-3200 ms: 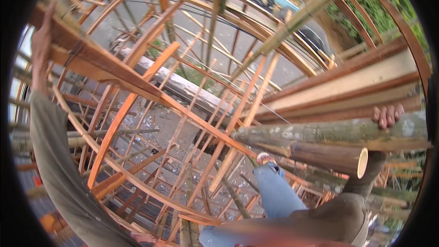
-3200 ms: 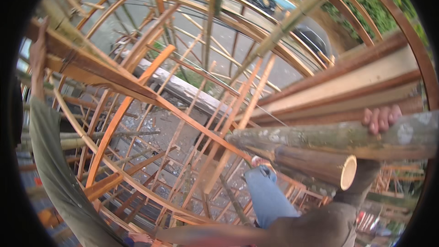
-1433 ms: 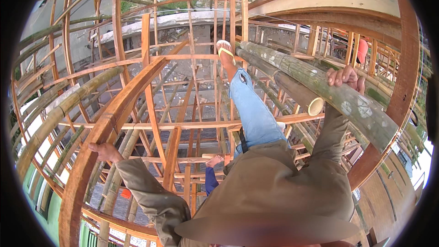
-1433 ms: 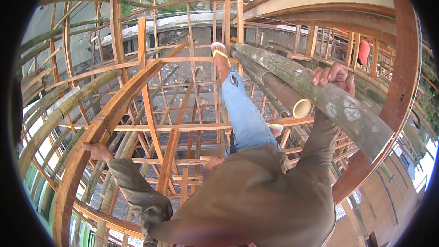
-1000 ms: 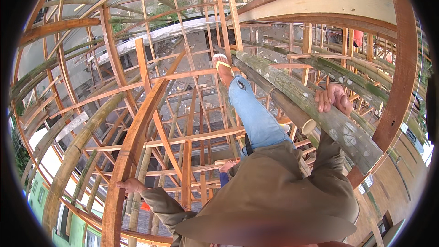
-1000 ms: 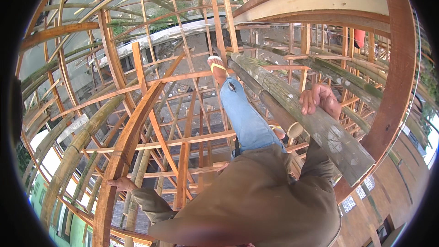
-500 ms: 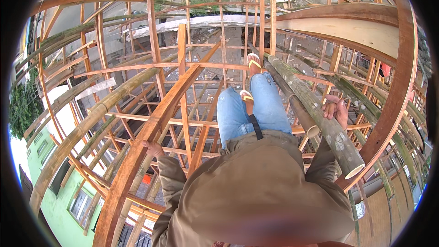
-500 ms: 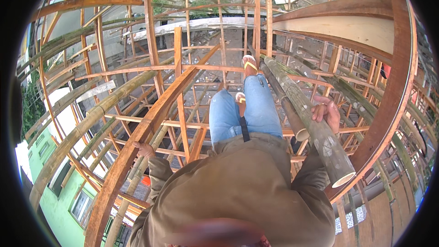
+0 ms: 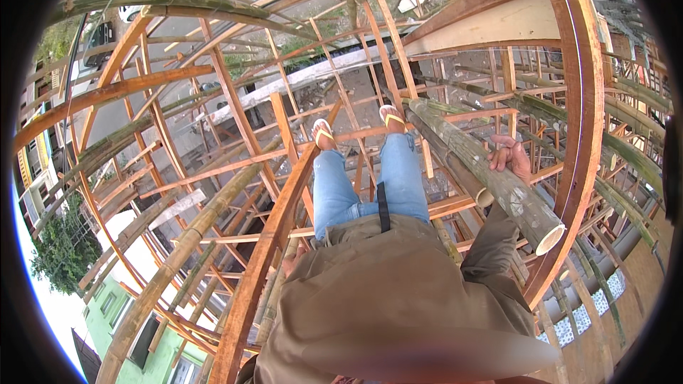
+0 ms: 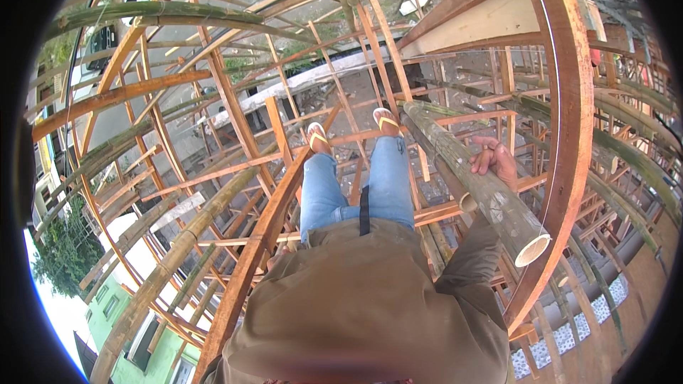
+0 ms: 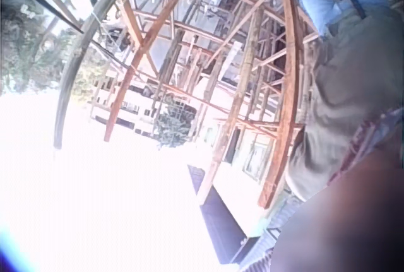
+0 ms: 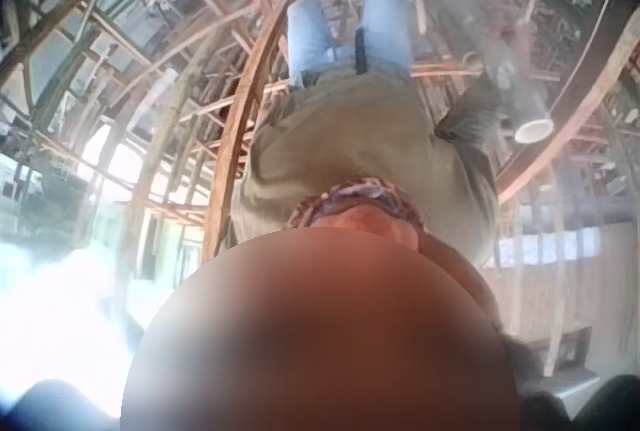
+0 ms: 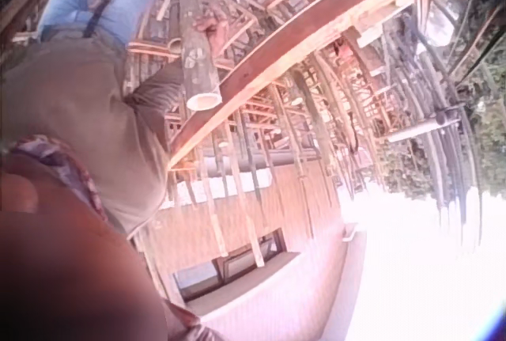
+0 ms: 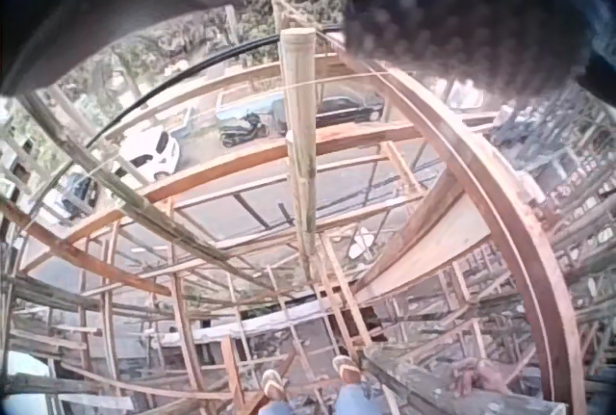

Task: The person climbs a bamboo scaffolding structure and ties a rope around a vertical bamboo pole using both hands. The person secures the rope by wrapping and knotting it to stabilize the structure.

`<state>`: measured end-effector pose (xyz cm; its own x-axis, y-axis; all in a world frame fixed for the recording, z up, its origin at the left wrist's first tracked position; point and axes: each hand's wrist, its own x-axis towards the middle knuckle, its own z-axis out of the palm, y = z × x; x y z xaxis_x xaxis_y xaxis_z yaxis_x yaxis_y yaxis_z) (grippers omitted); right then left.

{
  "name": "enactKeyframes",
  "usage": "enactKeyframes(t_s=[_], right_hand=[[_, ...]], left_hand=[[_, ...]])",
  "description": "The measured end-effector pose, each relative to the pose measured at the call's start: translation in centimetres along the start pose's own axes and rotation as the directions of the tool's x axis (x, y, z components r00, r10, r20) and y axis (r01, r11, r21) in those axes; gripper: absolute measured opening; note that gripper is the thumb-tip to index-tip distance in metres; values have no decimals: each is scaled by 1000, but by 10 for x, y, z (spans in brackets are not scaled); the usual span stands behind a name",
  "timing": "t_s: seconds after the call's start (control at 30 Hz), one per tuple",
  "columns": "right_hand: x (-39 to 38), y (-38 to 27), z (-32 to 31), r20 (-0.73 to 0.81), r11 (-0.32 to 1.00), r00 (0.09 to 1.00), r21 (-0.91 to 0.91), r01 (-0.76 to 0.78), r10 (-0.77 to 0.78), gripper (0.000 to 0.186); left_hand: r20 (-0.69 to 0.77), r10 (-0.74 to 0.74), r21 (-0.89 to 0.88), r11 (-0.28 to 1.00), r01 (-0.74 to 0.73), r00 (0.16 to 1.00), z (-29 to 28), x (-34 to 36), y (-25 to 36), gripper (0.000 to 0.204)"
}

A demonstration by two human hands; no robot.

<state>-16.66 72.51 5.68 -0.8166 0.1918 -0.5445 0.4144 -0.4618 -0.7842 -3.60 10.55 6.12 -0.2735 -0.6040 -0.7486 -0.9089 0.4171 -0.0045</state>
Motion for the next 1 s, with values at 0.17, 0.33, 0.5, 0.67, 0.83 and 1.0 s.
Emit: enactKeyframes(t_s=[0.17,0.33,0.5,0.67,0.83,1.0], right_hand=[[-6,-5,16,-135,1000,991,-7,23,-24,65],[-2,-7,10,-151,997,988,-64,-42,32,61],[14,18,-35,-415,998,908,9,66,-56,52],[-50,53,-43,-635,767,756,403,499,-158,55],[-74,85,1,-540,729,638,63,681,-549,68],[-61,75,14,-462,475,613,389,790,-641,65]], left_hand=[[-82,764,-211,615,-760,640,-11,48,234,27],[-110,994,-56,-34,-998,-28,-80,19,470,33],[-41,985,265,-153,-952,-170,-101,18,645,40],[-71,997,575,11,-818,-36,-106,74,765,66],[-110,994,751,74,-656,-13,-108,113,833,94],[76,978,742,74,-666,194,-122,132,878,105]])
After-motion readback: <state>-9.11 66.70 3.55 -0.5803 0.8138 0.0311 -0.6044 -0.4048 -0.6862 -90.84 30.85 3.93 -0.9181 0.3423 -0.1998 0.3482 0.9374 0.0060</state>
